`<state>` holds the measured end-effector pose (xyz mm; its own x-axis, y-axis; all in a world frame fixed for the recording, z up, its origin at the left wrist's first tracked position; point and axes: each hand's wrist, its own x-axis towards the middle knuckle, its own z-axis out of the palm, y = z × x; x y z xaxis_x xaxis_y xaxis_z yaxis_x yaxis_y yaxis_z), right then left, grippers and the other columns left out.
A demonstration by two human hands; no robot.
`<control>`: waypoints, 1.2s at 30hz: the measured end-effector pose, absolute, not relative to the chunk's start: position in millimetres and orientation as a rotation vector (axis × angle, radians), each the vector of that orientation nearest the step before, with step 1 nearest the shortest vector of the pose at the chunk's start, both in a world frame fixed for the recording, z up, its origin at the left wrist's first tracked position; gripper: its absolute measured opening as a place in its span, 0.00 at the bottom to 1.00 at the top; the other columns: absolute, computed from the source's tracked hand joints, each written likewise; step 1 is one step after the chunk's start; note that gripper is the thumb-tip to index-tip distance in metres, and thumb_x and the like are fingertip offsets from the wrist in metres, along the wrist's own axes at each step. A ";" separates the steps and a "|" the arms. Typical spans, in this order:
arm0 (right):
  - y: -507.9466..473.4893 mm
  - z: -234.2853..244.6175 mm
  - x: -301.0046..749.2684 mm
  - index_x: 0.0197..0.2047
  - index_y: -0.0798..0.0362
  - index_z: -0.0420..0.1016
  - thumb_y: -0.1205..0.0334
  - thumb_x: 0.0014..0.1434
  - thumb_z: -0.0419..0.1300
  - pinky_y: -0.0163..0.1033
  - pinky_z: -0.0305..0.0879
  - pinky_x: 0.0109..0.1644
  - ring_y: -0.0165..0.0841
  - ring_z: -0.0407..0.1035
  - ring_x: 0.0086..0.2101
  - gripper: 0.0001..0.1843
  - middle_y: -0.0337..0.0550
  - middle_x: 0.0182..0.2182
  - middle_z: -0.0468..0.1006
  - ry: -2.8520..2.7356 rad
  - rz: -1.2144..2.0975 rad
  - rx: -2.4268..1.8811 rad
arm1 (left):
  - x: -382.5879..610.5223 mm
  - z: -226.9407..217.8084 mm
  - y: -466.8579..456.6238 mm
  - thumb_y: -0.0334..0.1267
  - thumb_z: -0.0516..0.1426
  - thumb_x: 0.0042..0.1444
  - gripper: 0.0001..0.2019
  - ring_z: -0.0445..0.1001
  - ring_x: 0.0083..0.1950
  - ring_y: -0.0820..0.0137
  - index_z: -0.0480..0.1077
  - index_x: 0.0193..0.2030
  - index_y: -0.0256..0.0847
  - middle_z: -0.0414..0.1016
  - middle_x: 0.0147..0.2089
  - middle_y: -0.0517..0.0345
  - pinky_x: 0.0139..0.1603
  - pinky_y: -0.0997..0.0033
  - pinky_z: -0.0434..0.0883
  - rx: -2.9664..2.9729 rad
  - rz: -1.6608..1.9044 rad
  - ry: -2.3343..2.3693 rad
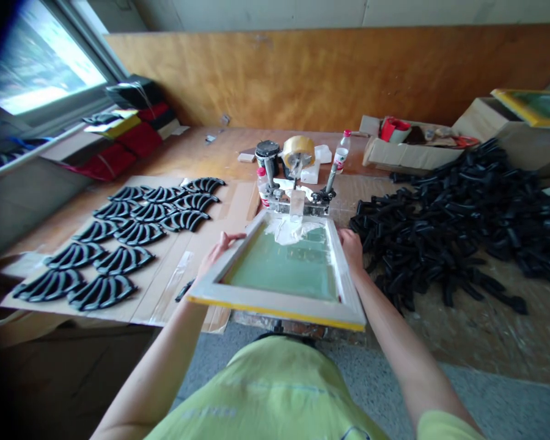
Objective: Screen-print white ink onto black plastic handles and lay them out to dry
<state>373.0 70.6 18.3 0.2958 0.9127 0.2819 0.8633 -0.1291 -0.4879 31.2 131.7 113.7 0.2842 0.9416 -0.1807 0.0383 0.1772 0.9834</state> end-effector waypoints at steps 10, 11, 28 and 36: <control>163.7 60.5 301.1 0.42 0.55 0.73 0.68 0.57 0.60 0.44 0.64 0.48 0.43 0.67 0.43 0.08 0.52 0.38 0.75 -2.036 -0.015 -1.857 | 25.5 17.7 108.3 0.45 0.64 0.47 0.31 0.73 0.30 0.70 0.68 0.60 0.43 0.77 0.31 0.61 0.31 0.73 0.70 1.037 0.729 1.323; 158.9 57.8 296.4 0.39 0.55 0.73 0.69 0.58 0.58 0.44 0.63 0.46 0.42 0.67 0.41 0.05 0.51 0.36 0.75 -2.072 0.006 -1.885 | 25.5 16.2 109.2 0.44 0.64 0.48 0.29 0.74 0.31 0.69 0.70 0.58 0.43 0.77 0.31 0.61 0.33 0.73 0.70 1.026 0.735 1.333; 82.7 44.9 292.4 0.41 0.55 0.75 0.75 0.59 0.52 0.43 0.63 0.49 0.40 0.66 0.45 0.13 0.49 0.39 0.75 -2.320 0.079 -1.427 | 19.2 8.3 107.6 0.53 0.61 0.50 0.29 0.74 0.31 0.69 0.70 0.56 0.41 0.78 0.35 0.55 0.31 0.74 0.69 1.126 0.697 1.286; 149.1 78.4 311.4 0.61 0.43 0.67 0.61 0.56 0.65 0.39 0.66 0.43 0.37 0.72 0.38 0.29 0.42 0.40 0.78 -1.968 0.125 -1.753 | 17.3 49.7 106.7 0.53 0.62 0.48 0.31 0.75 0.32 0.68 0.70 0.58 0.43 0.79 0.34 0.56 0.31 0.74 0.70 1.125 0.717 1.248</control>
